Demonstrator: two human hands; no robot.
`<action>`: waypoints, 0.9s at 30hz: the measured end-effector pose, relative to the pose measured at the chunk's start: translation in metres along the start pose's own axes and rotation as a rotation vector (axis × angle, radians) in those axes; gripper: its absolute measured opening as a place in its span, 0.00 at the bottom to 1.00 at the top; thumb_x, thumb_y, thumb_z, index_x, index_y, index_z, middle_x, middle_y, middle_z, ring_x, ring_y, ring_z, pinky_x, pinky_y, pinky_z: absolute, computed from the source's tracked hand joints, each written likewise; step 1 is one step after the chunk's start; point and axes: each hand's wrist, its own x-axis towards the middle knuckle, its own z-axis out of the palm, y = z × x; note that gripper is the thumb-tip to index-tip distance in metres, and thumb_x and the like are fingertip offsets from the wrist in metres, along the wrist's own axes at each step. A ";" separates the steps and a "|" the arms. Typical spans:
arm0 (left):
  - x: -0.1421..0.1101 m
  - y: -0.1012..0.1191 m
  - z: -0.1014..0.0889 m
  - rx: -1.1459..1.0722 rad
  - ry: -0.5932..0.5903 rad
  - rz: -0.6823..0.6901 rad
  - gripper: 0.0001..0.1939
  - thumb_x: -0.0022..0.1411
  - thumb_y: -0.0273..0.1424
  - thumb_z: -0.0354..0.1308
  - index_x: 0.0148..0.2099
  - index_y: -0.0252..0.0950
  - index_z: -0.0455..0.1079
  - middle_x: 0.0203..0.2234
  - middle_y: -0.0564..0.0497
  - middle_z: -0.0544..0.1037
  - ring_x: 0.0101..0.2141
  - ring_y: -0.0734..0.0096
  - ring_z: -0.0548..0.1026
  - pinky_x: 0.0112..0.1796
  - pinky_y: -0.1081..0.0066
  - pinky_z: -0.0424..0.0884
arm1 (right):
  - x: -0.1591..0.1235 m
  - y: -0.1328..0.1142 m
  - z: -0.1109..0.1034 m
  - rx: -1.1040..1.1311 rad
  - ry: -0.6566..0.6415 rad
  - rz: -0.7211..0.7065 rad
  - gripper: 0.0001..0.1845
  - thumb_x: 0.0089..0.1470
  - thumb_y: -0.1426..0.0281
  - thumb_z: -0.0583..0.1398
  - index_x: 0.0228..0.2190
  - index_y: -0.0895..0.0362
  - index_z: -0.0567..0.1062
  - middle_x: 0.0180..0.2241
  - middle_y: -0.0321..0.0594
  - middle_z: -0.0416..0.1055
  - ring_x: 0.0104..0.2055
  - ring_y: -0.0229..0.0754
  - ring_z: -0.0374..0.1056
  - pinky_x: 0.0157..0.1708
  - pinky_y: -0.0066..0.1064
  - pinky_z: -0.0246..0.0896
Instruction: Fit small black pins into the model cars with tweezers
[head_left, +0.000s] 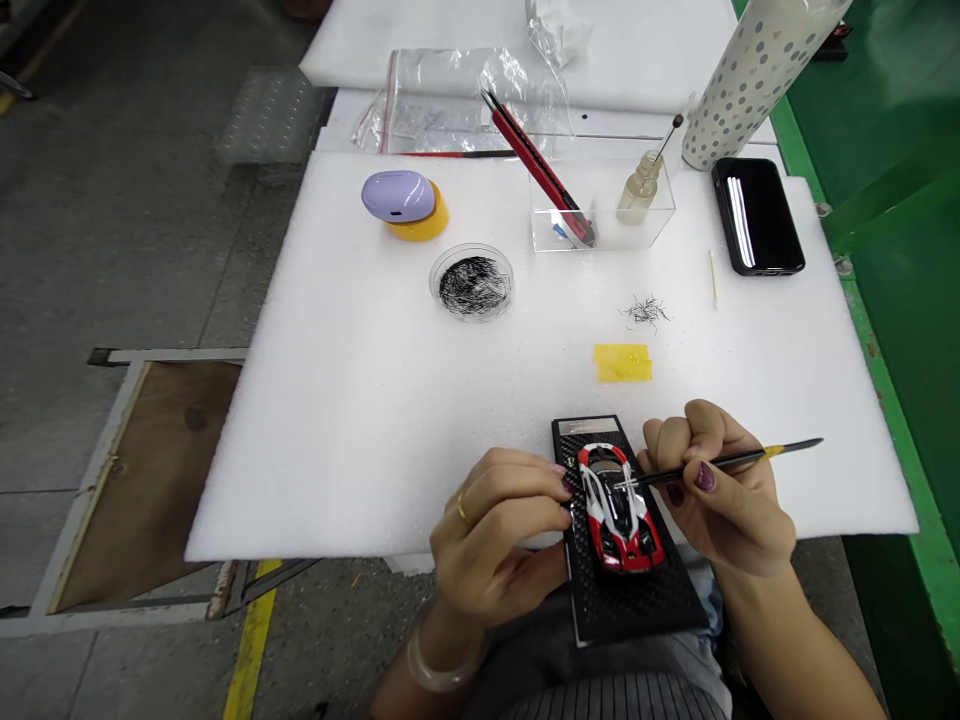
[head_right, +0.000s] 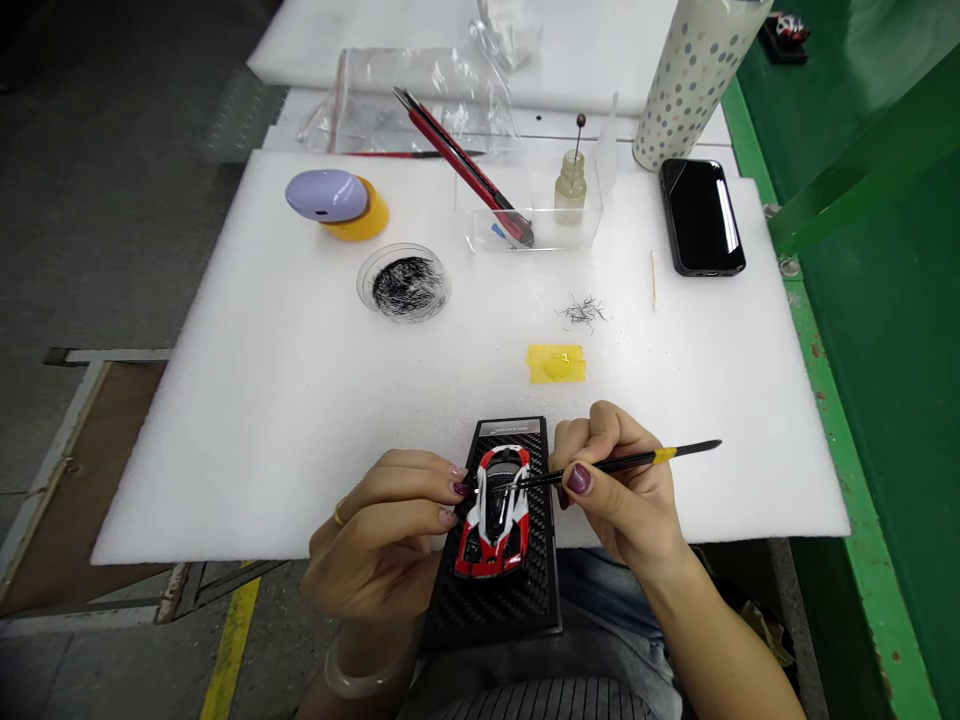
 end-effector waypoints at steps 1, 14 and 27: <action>0.000 0.000 0.000 -0.003 -0.001 0.003 0.05 0.66 0.28 0.64 0.40 0.31 0.72 0.35 0.48 0.78 0.37 0.68 0.77 0.37 0.64 0.78 | 0.000 0.000 0.000 0.003 -0.003 0.000 0.11 0.55 0.69 0.67 0.26 0.52 0.71 0.19 0.31 0.62 0.22 0.36 0.53 0.21 0.30 0.51; 0.000 0.001 0.001 0.042 0.009 -0.005 0.05 0.67 0.30 0.63 0.41 0.34 0.72 0.34 0.49 0.78 0.36 0.68 0.77 0.35 0.64 0.79 | 0.001 -0.001 0.000 -0.028 0.005 -0.006 0.13 0.55 0.68 0.67 0.25 0.52 0.69 0.18 0.30 0.60 0.21 0.37 0.51 0.20 0.29 0.49; 0.000 0.001 0.000 -0.004 -0.012 0.003 0.05 0.66 0.26 0.64 0.40 0.30 0.72 0.36 0.48 0.77 0.38 0.69 0.77 0.37 0.64 0.79 | 0.000 0.000 0.000 0.002 0.002 0.004 0.12 0.55 0.68 0.68 0.26 0.52 0.70 0.18 0.31 0.62 0.22 0.36 0.52 0.20 0.29 0.50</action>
